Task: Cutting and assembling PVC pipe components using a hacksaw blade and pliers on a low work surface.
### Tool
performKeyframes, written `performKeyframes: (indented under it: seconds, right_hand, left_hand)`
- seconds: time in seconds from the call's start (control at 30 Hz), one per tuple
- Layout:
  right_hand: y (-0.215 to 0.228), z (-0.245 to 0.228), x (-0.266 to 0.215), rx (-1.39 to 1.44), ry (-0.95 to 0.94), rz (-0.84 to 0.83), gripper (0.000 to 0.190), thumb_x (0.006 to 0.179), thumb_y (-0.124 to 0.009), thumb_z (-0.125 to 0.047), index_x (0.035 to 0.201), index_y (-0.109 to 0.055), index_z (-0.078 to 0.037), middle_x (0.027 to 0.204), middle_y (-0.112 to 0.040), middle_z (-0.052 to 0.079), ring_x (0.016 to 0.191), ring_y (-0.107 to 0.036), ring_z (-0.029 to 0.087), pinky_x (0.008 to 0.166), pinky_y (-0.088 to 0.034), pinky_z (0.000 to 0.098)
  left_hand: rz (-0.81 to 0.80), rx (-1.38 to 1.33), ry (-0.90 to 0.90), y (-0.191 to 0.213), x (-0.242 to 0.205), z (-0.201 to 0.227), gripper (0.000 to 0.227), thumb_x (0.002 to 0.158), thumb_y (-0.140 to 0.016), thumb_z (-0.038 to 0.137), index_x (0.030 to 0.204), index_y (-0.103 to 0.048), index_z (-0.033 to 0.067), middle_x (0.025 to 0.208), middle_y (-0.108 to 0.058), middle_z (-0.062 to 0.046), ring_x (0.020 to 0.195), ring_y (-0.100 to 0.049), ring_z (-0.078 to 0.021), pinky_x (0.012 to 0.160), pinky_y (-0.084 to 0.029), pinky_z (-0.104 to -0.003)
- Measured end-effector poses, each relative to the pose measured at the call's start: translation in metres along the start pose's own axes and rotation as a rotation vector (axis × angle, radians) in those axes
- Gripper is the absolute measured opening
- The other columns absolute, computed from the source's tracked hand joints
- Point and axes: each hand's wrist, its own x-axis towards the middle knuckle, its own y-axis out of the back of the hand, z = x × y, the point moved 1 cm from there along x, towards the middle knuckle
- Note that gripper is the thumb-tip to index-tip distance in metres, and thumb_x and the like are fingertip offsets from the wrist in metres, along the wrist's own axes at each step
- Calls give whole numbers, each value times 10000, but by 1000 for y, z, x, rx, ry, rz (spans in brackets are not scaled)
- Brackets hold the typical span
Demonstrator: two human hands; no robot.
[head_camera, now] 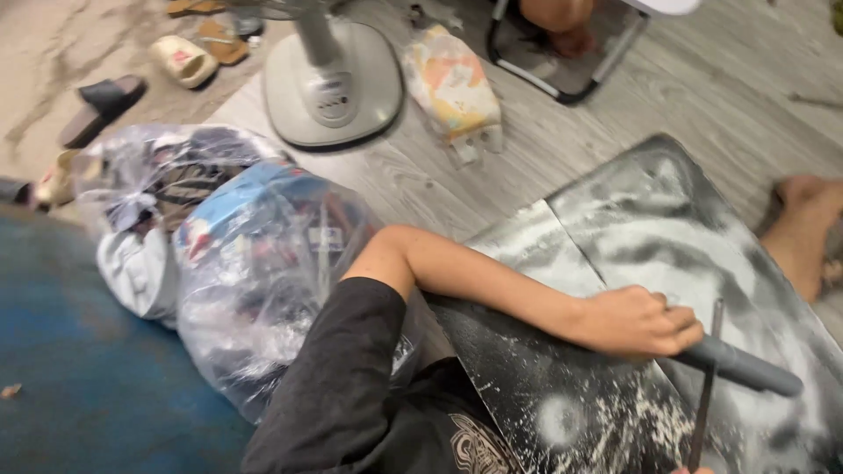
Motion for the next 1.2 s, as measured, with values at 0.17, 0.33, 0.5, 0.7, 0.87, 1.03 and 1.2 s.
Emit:
performKeyframes:
  seconds: [0.17, 0.33, 0.5, 0.7, 0.87, 1.03, 1.2]
  right_hand:
    - [91, -18, -7, -106, -114, -109, 165, 1068, -569, -273, 1079, -569, -108, 646, -653, 223, 547, -635, 460, 557, -507, 540]
    - [188, -48, -3, -96, -71, -115, 126, 1017, -575, -211, 996, -532, -94, 580, -651, 182, 496, -634, 434, 488, -492, 527]
    - [200, -46, -16, -86, -12, -194, 193, 1057, -445, -253, 1006, -566, -111, 504, -624, 130, 496, -694, 343, 503, -552, 457]
    - [178, -47, 4, 46, -7, -178, 216, 1068, -412, -179, 1045, -592, -62, 459, -581, 77, 407, -649, 269, 459, -548, 381]
    - [203, -41, -23, -50, 7, -196, 203, 1039, -438, -222, 1053, -586, -85, 441, -573, 78, 407, -651, 297, 454, -537, 422]
    - [177, -44, -2, 63, 5, -228, 306, 1031, -400, -177, 1113, -642, -7, 451, -583, 87, 409, -653, 279, 454, -541, 392]
    - [186, -47, 18, 133, -3, -212, 289, 1061, -390, -157, 1121, -615, 15, 475, -586, 110, 452, -670, 328, 502, -551, 439]
  left_hand:
    - [-36, -100, -101, 32, 0, 32, 219, 881, -606, 73, 1056, -571, -54, 940, -702, -227, 497, -630, -230, 365, -488, -343]
    - [27, 39, -132, 53, 10, 37, 362, 837, -641, 91, 1174, -618, -38, 981, -680, -172, 578, -643, -219, 381, -467, -292]
    - [82, 259, -193, 43, 6, 38, 272, 890, -581, 195, 1130, -690, 131, 832, -561, -33, 599, -626, -176, 450, -503, -235]
    - [65, 262, -200, 71, 25, 33, 222, 940, -584, 209, 1082, -712, 95, 798, -566, -55, 494, -549, -136, 425, -479, -203]
    - [16, 272, -196, 70, 19, 39, 229, 915, -603, 196, 1090, -726, 117, 794, -578, -22, 504, -590, -118, 428, -501, -206]
    - [40, 263, -185, 64, 22, 36, 249, 888, -628, 229, 1076, -721, 97, 763, -574, -30, 480, -581, -136, 409, -499, -228]
    - [107, 294, -140, 61, 16, 37, 243, 889, -578, 157, 1087, -706, 96, 787, -571, -44, 543, -630, -167, 446, -522, -252]
